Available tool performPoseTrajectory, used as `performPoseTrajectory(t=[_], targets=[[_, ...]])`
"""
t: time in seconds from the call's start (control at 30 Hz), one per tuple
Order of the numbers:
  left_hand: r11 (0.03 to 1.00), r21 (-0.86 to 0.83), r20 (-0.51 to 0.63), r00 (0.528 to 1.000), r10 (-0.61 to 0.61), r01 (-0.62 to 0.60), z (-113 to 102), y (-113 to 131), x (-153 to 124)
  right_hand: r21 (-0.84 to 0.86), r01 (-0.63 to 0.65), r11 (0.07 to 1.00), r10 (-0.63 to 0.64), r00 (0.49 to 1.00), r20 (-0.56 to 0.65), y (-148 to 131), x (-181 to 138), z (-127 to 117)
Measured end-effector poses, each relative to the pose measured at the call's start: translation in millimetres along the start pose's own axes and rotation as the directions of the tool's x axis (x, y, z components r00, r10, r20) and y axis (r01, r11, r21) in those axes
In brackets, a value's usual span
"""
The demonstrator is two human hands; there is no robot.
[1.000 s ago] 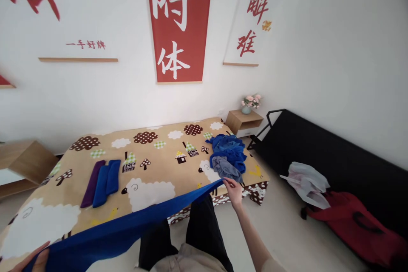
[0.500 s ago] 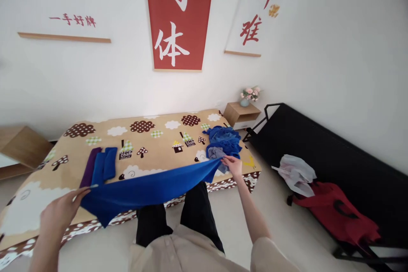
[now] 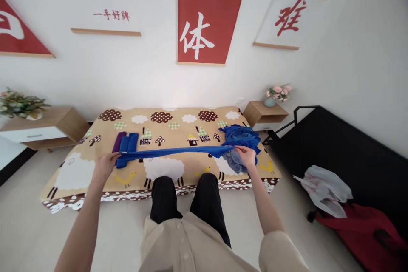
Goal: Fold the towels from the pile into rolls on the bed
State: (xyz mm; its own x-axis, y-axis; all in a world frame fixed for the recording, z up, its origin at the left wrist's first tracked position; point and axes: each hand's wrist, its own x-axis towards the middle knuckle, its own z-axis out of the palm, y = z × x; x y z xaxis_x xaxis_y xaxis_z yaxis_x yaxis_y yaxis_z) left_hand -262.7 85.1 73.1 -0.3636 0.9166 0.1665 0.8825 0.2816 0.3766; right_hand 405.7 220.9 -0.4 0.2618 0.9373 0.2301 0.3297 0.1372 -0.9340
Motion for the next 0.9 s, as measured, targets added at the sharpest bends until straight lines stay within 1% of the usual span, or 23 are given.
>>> performPoseTrajectory(t=[0.07, 0.13, 0.23, 0.33, 0.4, 0.47, 0.57, 0.63, 0.7, 0.8, 0.9], targets=[[0.997, -0.019, 0.076, 0.995, -0.071, 0.073, 3, -11, -9, -0.024, -0.052, 0.998, 0.053, 0.996, 0.066, 15, -13, -8], [0.991, -0.027, 0.169, 0.978, -0.122, 0.128, 6, -22, -15, -0.019, -0.101, 0.995, 0.102, 0.99, 0.101, 29, -24, -15], [0.982, -0.06, 0.267, 0.951, -0.154, 0.177, 12, -32, -18, 0.034, -0.173, 0.984, 0.166, 0.975, 0.146, 42, -30, -24], [0.956, -0.181, 0.325, 0.931, -0.165, 0.232, 22, -34, -11, 0.065, -0.231, 0.971, 0.216, 0.96, 0.18, 50, -27, -25], [0.932, -0.254, 0.338, 0.927, -0.165, 0.258, 33, -31, -2, 0.047, -0.252, 0.967, 0.239, 0.951, 0.195, 55, -19, -20], [0.918, -0.293, 0.346, 0.924, -0.16, 0.269, 46, -26, 12, 0.013, -0.268, 0.963, 0.259, 0.943, 0.209, 59, -6, -9], [0.904, -0.3, 0.373, 0.91, -0.182, 0.304, 64, -13, 42, -0.001, -0.267, 0.964, 0.26, 0.939, 0.226, 61, 24, 17], [0.905, -0.293, 0.357, 0.913, -0.196, 0.308, 73, -4, 67, -0.005, -0.239, 0.971, 0.234, 0.947, 0.22, 58, 52, 40], [0.914, -0.3, 0.292, 0.939, -0.184, 0.272, 79, 4, 95, -0.031, -0.187, 0.982, 0.189, 0.966, 0.177, 53, 81, 63], [0.924, -0.317, 0.156, 0.973, -0.172, 0.214, 85, 10, 131, -0.082, -0.065, 0.994, 0.069, 0.996, 0.05, 44, 119, 90], [0.932, -0.343, -0.015, 0.991, -0.13, 0.117, 94, 7, 150, -0.132, 0.06, 0.989, -0.072, 0.994, -0.083, 40, 138, 104]])
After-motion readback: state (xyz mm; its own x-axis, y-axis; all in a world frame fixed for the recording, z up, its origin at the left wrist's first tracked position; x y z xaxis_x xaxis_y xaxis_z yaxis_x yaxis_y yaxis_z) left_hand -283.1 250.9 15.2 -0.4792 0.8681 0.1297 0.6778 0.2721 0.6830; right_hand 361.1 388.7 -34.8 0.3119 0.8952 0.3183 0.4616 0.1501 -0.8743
